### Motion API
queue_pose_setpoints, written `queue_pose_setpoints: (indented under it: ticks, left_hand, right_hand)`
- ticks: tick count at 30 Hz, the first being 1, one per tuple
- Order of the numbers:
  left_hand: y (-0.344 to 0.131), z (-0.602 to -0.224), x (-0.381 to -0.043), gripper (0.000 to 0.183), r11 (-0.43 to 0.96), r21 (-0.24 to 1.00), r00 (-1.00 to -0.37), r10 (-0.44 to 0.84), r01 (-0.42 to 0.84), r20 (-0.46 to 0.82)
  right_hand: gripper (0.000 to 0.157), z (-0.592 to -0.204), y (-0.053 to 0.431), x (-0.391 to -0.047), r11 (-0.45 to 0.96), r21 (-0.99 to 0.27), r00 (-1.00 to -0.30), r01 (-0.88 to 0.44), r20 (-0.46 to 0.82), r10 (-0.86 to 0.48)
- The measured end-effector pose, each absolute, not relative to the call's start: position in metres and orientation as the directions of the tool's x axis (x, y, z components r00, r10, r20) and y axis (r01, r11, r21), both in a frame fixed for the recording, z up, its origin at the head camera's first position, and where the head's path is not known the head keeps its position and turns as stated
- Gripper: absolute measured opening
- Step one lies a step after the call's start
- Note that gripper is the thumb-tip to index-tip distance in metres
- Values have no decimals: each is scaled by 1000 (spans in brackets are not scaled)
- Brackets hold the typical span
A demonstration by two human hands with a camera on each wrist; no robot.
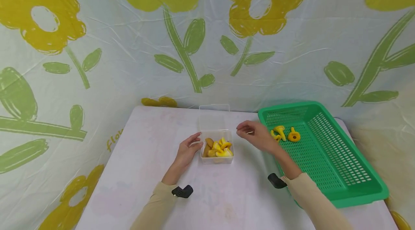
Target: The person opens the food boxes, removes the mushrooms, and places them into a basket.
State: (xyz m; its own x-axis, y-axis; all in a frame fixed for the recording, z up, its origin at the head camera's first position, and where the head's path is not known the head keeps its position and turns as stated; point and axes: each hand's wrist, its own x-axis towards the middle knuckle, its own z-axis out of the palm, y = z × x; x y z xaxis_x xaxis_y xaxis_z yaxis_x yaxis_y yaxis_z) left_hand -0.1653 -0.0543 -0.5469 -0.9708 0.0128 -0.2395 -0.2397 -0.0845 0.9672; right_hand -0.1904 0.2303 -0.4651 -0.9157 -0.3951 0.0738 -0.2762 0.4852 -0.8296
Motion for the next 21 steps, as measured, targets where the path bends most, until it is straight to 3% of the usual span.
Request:
queue_pose_setpoints:
  ticks: [13,17,21]
  left_hand:
    - [-57,-556,-168,47,-112,964,-971,29,-240,-238]
    - [-57,-543,-164,47,-116,966,-973,29,-229,-228]
    - [-57,-556,-166,46,-114,969,-975,16,-220,-220]
  right_hand:
    - [19,-478,189,-189,467,-830,-838,-304,0,-546]
    - [18,-484,180,-187,457,-818,-797,-351,5,-604]
    - [19,-490,174,-187,435,-815,-768,-383,19,-640]
